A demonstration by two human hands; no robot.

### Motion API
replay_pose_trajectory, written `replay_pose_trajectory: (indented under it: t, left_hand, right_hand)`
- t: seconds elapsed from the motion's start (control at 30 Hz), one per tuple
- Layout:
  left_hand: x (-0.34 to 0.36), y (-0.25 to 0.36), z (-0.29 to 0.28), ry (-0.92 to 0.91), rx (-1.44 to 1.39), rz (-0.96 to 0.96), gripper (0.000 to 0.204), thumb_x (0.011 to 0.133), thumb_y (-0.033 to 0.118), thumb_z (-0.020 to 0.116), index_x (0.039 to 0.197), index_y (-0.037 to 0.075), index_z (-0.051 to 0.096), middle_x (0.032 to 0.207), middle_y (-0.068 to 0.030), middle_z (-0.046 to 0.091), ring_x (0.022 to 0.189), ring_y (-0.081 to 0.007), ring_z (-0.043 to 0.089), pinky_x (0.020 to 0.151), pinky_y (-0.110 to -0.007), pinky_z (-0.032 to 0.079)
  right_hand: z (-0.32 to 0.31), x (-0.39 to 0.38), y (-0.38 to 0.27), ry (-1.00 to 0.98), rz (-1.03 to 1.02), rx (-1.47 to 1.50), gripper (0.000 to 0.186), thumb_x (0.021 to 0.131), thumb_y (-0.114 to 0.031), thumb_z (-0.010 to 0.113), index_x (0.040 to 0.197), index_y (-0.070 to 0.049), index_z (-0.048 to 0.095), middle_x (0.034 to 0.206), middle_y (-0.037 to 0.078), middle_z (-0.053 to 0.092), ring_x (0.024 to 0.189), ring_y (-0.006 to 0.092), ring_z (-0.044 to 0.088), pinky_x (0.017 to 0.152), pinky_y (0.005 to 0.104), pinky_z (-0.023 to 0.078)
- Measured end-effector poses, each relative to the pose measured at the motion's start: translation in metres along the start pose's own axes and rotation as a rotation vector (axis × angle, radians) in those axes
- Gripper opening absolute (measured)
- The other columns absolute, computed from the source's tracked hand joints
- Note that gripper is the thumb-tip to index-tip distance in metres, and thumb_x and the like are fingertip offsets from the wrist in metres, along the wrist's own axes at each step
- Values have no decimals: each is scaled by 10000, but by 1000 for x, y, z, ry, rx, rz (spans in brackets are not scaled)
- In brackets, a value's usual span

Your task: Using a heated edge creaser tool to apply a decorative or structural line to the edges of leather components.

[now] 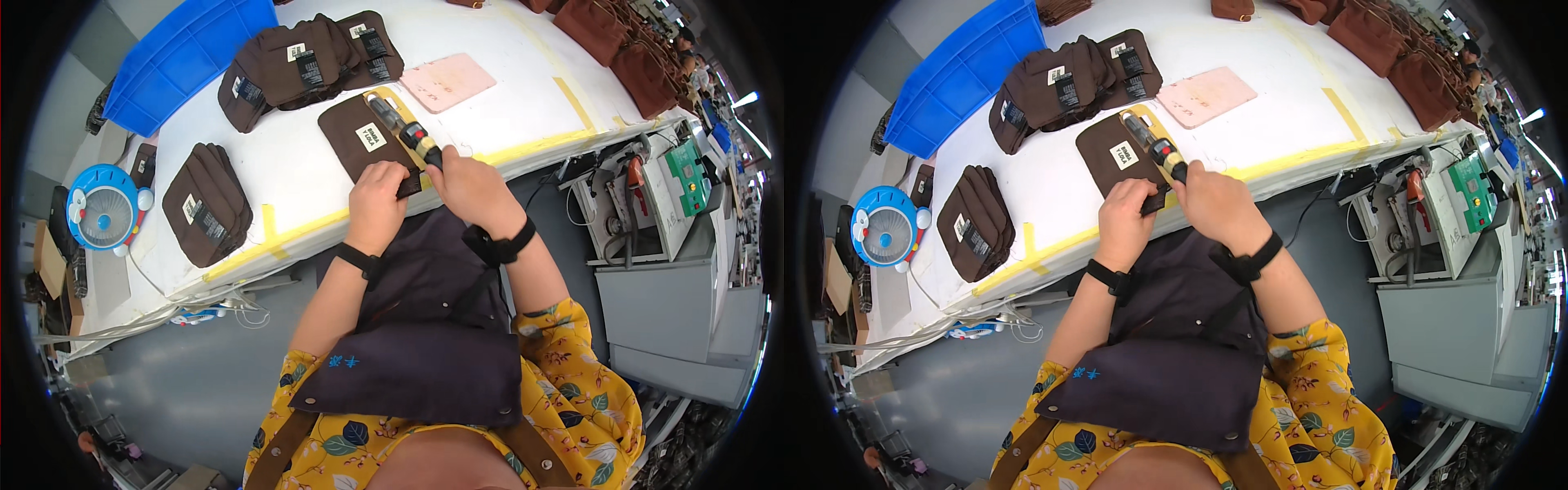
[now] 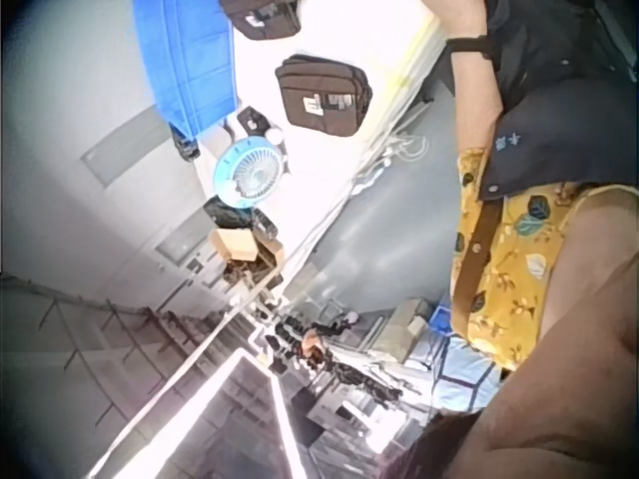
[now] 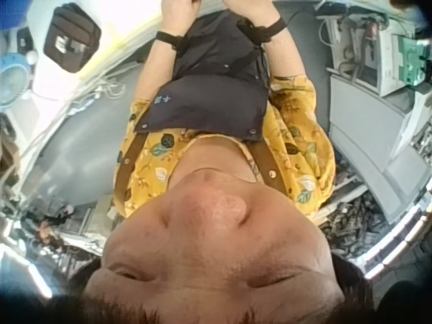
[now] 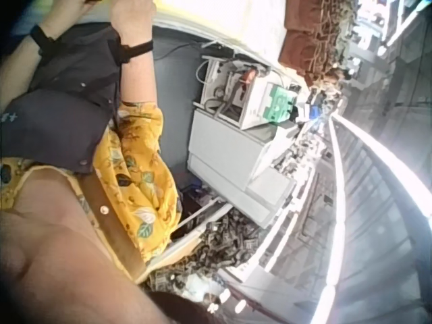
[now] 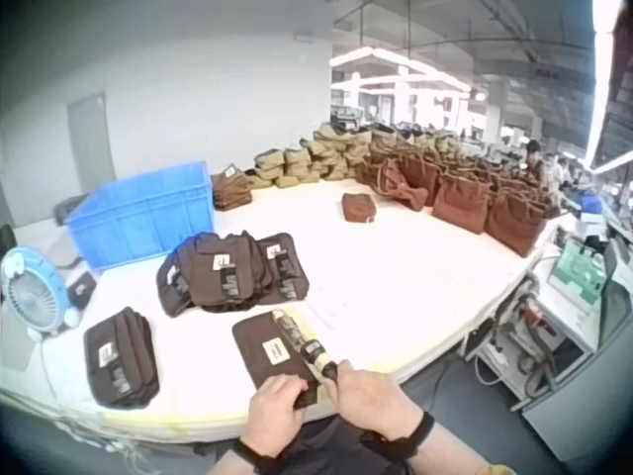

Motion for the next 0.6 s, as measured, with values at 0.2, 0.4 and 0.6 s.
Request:
replay_pose_trajectory:
  t: [0.2, 0.4, 0.6]
  left_hand:
    - [6, 1, 3, -42, -71, 33, 248, 726, -78, 717, 939, 38, 663, 961, -113, 700, 938, -343, 678, 789, -436, 549]
    - [3, -8, -5, -75, -85, 162, 234, 706, -76, 711, 908, 35, 670, 1014, -82, 725, 990, -330, 677, 841, -434, 551]
    - [4, -3, -1, -80, -69, 181, 320, 650, -93, 693, 935, 41, 637, 1076, -102, 713, 1028, -350, 656, 874, -436, 540]
  right_hand:
    - [-9, -20, 4, -25, -6, 16, 342, 1039, -329, 589, 1053, 12, 566, 770, 238, 698, 769, 452, 695, 684, 541, 544]
    - [-31, -88, 9, -113, 21, -3, 348, 1037, -332, 601, 1062, 10, 539, 711, 217, 677, 694, 444, 677, 623, 530, 533]
    - [-22, -36, 1, 13, -30, 2, 345, 1028, -319, 603, 1007, 23, 564, 736, 235, 692, 728, 451, 697, 643, 530, 550]
Point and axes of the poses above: each hand's wrist, its own x-axis towards the middle knuckle, its own z-axis out of the palm, y = z × x, the point moved 5 cm from there along x, towards the middle knuckle
